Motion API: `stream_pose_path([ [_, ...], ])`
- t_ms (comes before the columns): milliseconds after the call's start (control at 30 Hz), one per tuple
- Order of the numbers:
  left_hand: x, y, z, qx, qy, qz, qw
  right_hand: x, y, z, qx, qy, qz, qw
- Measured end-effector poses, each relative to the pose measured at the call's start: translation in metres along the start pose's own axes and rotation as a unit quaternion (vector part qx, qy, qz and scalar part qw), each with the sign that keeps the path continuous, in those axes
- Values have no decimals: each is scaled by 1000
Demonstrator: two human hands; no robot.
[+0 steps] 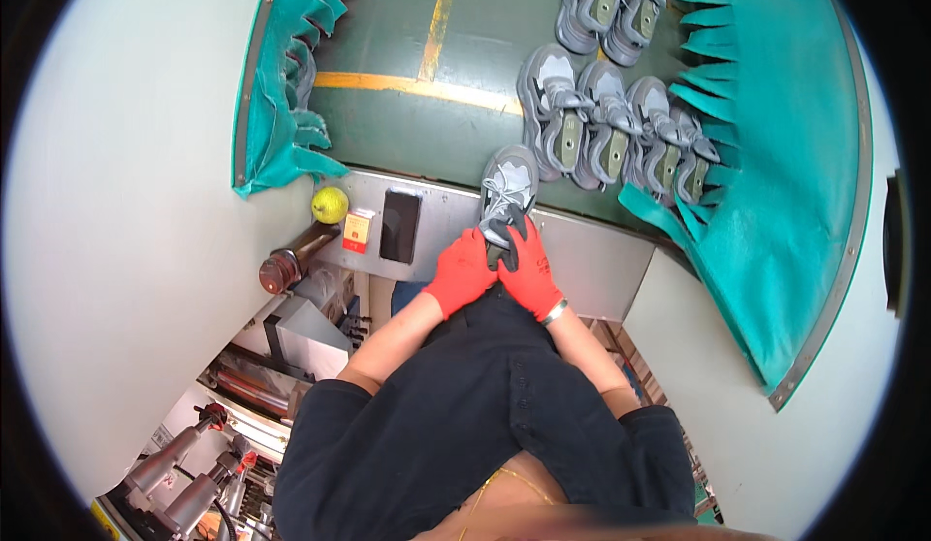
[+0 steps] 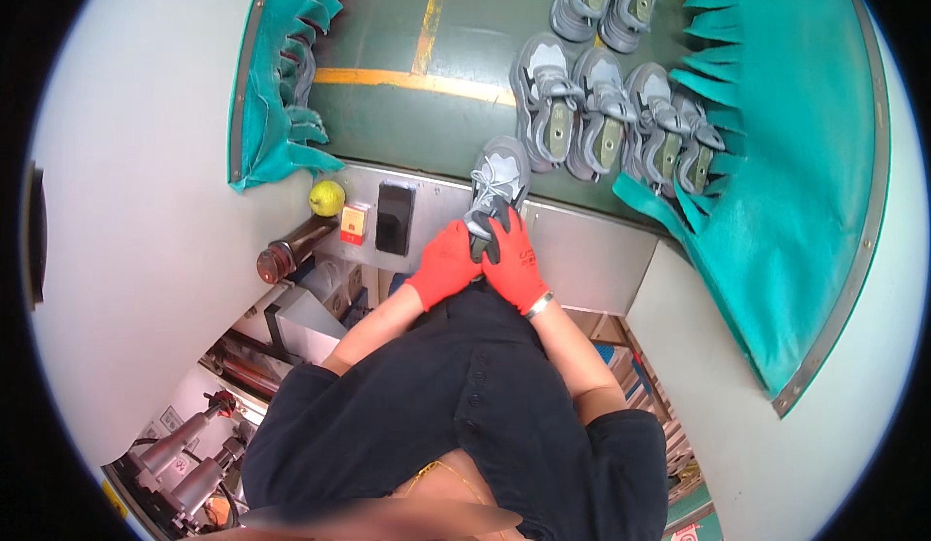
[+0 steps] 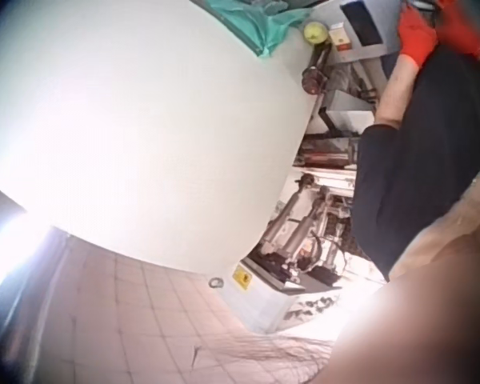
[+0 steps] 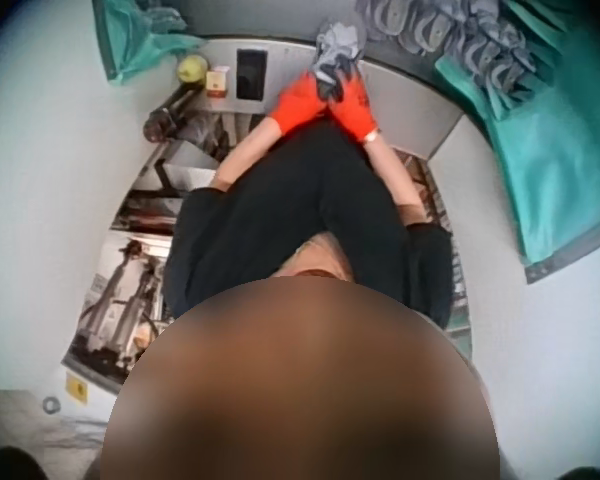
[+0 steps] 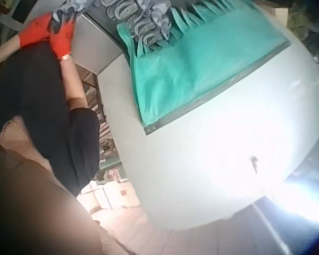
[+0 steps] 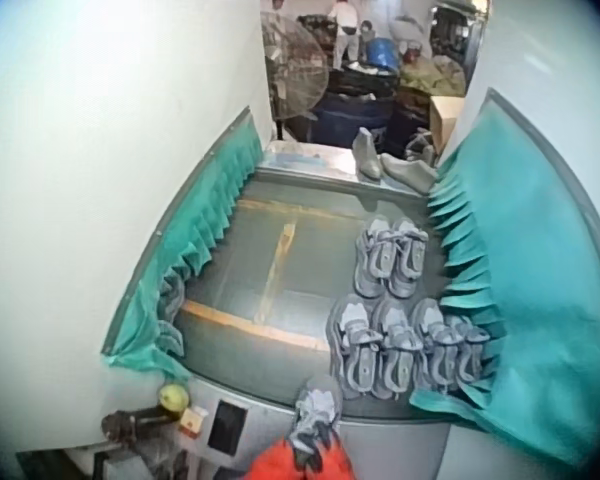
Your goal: The person picks up pairs of grey sneakers from a conveyor belt, places them onto a machine, and then removes them to place them back on the belt. The person repeats this process for multiple pairs of shoes.
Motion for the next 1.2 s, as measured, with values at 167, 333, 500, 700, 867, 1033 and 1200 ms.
stream_pose_path([
  [167,-6,1,36,-25,168,41,985,-35,10,4,-11,-107,13,994],
  [333,-12,9,1,107,128,-99,981,-47,-50,27,-186,172,7,967],
  [500,-6,11,-5,163,64,-124,977,-8,-82,7,-239,295,127,916],
  [700,3,-5,40,13,251,-202,947,-26,-40,-53,-3,168,49,984],
  [867,29,-14,68,-67,391,-194,897,-14,11,-17,92,114,39,988],
  [1033,27,-17,56,25,376,-134,916,16,23,7,91,197,-7,976],
  [1200,31,-4,46,86,326,-64,939,29,53,38,111,252,59,959],
])
Point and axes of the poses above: each hand's wrist, its own y-axis away from the middle knuckle, its own x-axis out of the palm, z = x × y, the point moved 8 cm from there along -y, towards the middle knuckle, and after that the axes turned 1 degree about y, right-handed, at the moved point
